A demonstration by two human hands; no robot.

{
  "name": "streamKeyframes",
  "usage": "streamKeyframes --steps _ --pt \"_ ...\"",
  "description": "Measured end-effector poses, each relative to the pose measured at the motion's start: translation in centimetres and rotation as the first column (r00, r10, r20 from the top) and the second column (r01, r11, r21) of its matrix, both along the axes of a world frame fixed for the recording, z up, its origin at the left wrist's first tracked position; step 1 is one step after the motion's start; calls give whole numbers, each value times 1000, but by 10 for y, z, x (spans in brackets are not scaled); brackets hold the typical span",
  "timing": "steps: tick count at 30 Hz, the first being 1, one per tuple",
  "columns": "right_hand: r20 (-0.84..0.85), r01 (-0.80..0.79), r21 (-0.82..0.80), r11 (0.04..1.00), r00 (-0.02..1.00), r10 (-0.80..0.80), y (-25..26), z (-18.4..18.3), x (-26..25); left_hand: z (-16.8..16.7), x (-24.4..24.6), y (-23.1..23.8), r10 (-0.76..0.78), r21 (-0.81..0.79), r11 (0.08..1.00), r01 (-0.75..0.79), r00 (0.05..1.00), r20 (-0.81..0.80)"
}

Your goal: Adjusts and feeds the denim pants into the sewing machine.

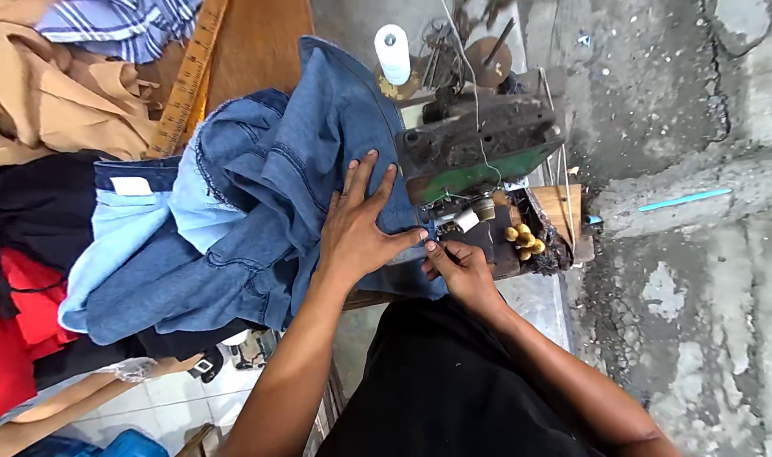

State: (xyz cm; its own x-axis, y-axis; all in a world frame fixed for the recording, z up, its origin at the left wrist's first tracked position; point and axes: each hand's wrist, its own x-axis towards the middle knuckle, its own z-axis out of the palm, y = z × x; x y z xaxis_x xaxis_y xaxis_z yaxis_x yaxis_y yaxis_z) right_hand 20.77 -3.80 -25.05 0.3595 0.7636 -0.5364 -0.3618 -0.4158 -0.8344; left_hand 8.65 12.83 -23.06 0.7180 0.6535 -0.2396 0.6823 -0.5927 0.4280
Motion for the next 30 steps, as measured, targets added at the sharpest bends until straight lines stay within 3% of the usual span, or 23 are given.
streamKeyframes --steps 16,19,21,23,24,25,27,30 --pt "28 102 -90 991 995 -100 17 -6 -5 -1 -1 17 24 -86 996 -25 1000 -11" --pt "90 -72 -8 997 993 72 9 -6 12 -1 3 22 60 -90 994 -61 998 -15" --pt "343 -180 33 983 926 158 -20 -9 31 -2 5 23 88 -114 989 -94 995 -55" --pt "673 -121 -56 991 728 127 -59 -13 60 0 7 24 108 -135 984 -115 993 -54" --pt "765 -67 -183 981 617 184 -77 -12 79 2 8 24 117 -138 983 -122 992 -48" --pt "769 -35 -350 936 560 309 -93 -12 100 3 9 26 125 -150 980 -130 991 -44" --pt "625 -80 -600 796 575 529 -118 -21 135 5 10 30 134 -180 974 -137 991 -27" --pt "568 -204 -627 752 541 620 -141 -41 145 2 10 32 123 -196 973 -122 992 -7"
